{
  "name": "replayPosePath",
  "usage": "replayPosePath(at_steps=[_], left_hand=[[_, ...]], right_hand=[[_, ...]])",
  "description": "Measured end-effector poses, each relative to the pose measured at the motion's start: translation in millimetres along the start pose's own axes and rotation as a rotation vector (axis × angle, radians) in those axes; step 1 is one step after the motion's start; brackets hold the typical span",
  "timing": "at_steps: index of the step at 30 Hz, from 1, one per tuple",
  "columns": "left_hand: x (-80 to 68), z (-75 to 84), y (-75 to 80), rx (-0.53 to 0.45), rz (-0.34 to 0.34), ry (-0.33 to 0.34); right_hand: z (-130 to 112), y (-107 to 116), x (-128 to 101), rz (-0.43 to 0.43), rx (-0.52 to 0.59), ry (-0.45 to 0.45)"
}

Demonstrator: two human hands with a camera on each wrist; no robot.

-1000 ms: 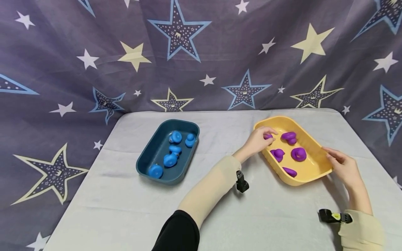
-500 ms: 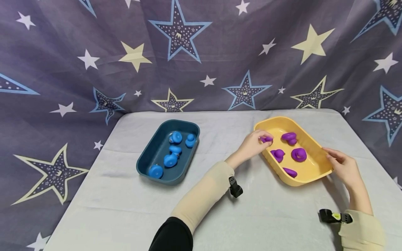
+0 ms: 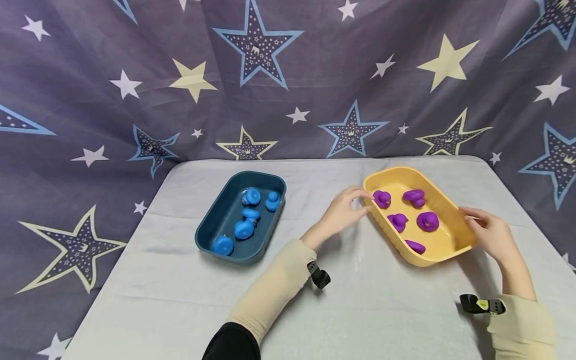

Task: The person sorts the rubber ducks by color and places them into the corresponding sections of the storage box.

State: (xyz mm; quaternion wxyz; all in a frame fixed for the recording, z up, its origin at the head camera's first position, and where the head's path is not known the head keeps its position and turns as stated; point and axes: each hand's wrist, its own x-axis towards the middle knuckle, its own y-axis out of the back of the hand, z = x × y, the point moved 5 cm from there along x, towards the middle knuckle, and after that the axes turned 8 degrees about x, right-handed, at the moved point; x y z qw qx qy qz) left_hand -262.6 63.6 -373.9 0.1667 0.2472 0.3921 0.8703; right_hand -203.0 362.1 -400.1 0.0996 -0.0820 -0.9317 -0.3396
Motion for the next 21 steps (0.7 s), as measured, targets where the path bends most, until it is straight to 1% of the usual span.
replayPosePath(at_steps=[4, 7, 12, 15, 19, 21], left_hand=[[-11.3, -3.8, 13.3, 0.042, 0.014, 0.013], [-20.3, -7.9, 24.2, 0.069, 0.025, 0.033], [-35.8, -16.4, 44.0, 0.115, 0.059, 0.050], [-46.4, -20.7, 56.8, 0.149, 0.080, 0.061], [-62.2, -26.9, 73.5, 0.217, 0.101, 0.096], [-70.6, -31.7, 80.8, 0.264, 0.100, 0.116]], right_hand=[[-9.3, -1.5, 2.3, -0.012, -0.055, 0.020], [-17.9, -3.2, 3.4, -0.011, -0.071, 0.063], [-35.0, -7.4, 4.3, 0.003, -0.072, 0.134], [-44.1, -9.7, 5.3, -0.003, -0.068, 0.158], [-55.8, -14.3, 7.2, -0.034, -0.066, 0.180], [-62.5, -17.1, 7.3, -0.048, -0.070, 0.203]])
